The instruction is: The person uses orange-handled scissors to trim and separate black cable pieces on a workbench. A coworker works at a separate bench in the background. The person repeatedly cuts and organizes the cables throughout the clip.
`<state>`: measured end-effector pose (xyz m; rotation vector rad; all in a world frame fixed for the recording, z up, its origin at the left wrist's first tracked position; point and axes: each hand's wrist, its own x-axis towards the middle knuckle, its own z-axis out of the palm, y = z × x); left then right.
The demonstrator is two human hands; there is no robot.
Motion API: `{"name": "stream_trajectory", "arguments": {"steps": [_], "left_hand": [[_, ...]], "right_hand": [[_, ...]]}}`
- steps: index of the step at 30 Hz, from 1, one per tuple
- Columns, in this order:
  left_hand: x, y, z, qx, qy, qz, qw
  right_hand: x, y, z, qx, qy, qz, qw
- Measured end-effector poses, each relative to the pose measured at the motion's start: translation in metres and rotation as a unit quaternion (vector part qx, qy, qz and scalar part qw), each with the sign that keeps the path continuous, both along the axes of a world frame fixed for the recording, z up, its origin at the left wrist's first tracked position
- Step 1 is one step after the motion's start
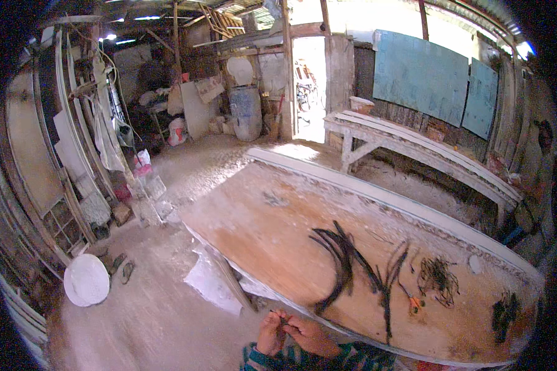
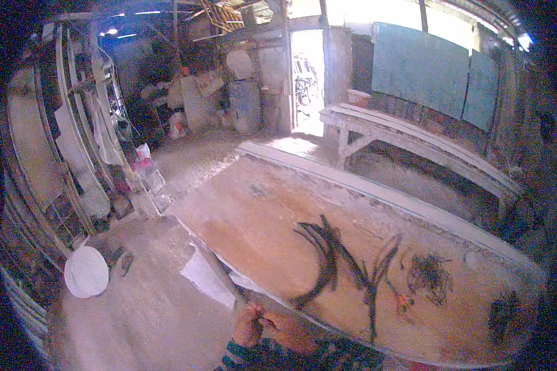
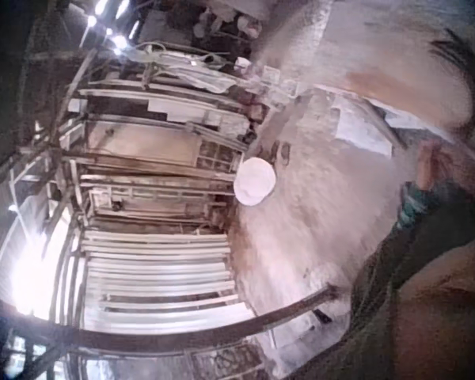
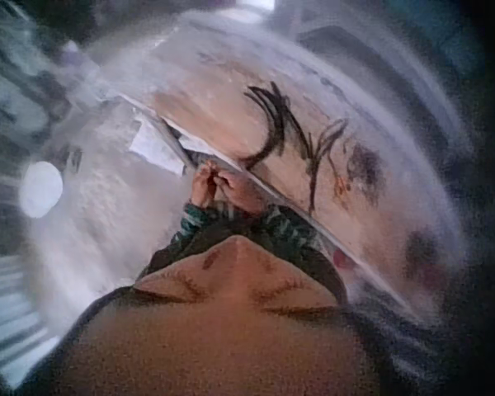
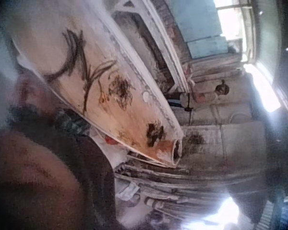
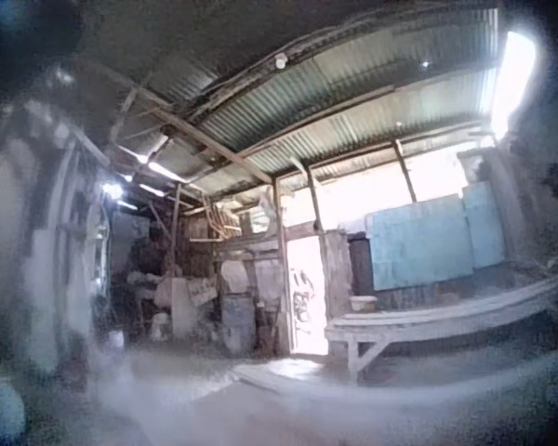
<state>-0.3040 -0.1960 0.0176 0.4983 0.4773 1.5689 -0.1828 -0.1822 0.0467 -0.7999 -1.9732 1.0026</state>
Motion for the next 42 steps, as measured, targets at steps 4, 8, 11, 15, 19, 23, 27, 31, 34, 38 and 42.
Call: {"name": "stream_trajectory", "arguments": {"steps": [4, 8, 11, 15, 19, 23, 27, 31, 34, 38, 42], "left_hand": [[-0.089, 0.027, 0.044, -0.103, -0.072, 0.023, 0.992], [-0.155, 0.034, 0.106, -0.091, -0.118, 0.12, 0.982], [-0.199, 0.037, 0.136, -0.034, -0.08, 0.13, 0.988], [-0.256, 0.027, 0.124, 0.006, 0.19, 0.122, 0.974], [-0.292, 0.012, 0.137, -0.094, 0.346, 0.048, 0.932], [-0.328, 0.019, 0.081, -0.239, 0.323, 0.069, 0.913], [-0.38, 0.006, -0.049, -0.348, 0.449, 0.029, 0.823], [-0.406, 0.006, -0.101, -0.404, 0.583, -0.096, 0.698], [-0.423, 0.029, -0.109, -0.441, 0.624, -0.127, 0.633], [-0.455, 0.065, -0.11, -0.457, 0.641, -0.129, 0.603], [-0.518, 0.11, -0.117, -0.458, 0.661, -0.115, 0.584]], "right_hand": [[-0.097, 0.031, 0.056, -0.067, 0.01, -0.005, 0.998], [-0.174, 0.049, 0.098, -0.013, -0.03, 0.029, 0.999], [-0.221, 0.059, 0.118, 0.02, 0.029, 0.067, 0.997], [-0.229, 0.092, 0.148, -0.041, -0.204, 0.242, 0.948], [-0.163, 0.147, 0.122, 0.0, -0.237, 0.131, 0.963], [-0.046, 0.193, 0.088, 0.013, -0.316, -0.248, 0.916], [0.032, 0.2, 0.101, -0.111, -0.286, -0.48, 0.822], [0.145, 0.233, -0.033, -0.098, -0.515, -0.523, 0.672], [0.107, 0.295, -0.011, -0.142, -0.477, -0.409, 0.765], [-0.069, 0.365, 0.035, -0.101, -0.336, -0.256, 0.901], [-0.258, 0.423, -0.012, 0.006, -0.393, 0.02, 0.919]]}}
